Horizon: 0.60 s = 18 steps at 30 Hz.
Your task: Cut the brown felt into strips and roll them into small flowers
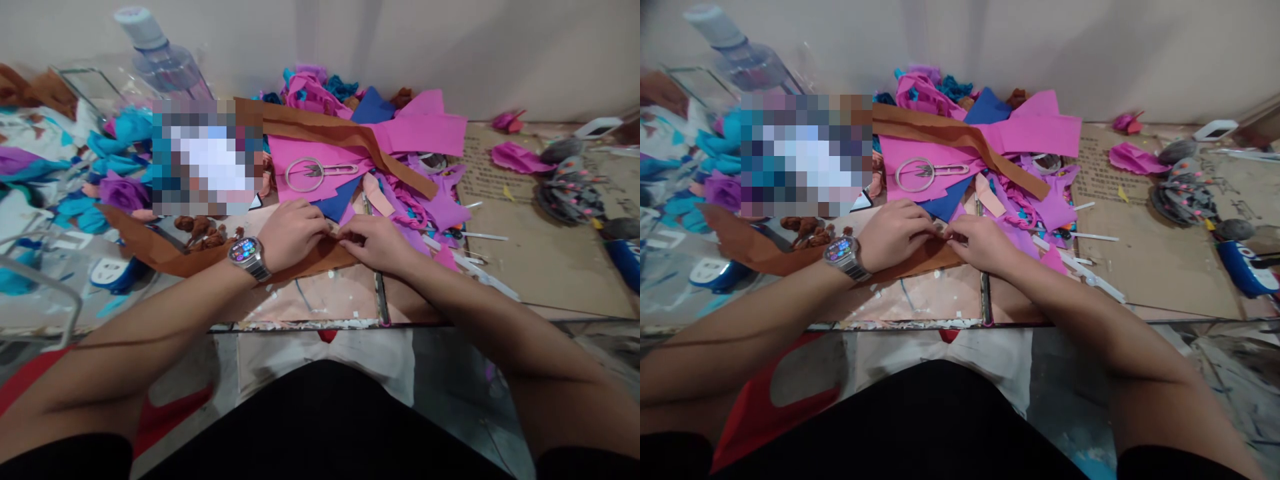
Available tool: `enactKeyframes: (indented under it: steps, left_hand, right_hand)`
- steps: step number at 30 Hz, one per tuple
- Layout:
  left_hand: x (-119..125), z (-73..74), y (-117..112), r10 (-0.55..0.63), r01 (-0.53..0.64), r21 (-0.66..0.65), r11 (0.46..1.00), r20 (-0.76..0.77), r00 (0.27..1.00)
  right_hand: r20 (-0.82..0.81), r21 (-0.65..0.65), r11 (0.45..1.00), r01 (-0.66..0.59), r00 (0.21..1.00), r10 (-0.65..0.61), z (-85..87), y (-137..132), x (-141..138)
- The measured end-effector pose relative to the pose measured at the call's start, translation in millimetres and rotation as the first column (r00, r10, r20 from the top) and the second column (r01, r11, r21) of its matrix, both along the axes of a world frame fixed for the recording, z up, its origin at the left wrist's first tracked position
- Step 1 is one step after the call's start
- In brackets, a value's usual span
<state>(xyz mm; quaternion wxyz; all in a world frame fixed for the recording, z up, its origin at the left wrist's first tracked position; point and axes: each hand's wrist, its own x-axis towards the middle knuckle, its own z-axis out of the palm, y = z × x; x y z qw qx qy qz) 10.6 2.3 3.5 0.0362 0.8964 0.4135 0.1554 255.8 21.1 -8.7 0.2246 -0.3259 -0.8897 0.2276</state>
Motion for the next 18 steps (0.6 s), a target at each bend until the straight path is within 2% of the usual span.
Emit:
enactKeyframes:
  steps: [6, 18]
  left_hand:
    - [-2.4, 1.6, 1.2, -0.022, 0.023, 0.009, 1.000, -0.014, 1.000]
    - [-3.6, 8.0, -2.7, -0.089, 0.088, -0.023, 0.996, -0.064, 0.994]
  right_hand:
    - [-0.019, 0.057, 0.996, -0.064, 0.998, 0.065, -2.5, 0.2, 0.1]
    - [0.015, 0.057, 0.991, -0.120, 0.993, 0.119, 0.5, -0.4, 3.3]
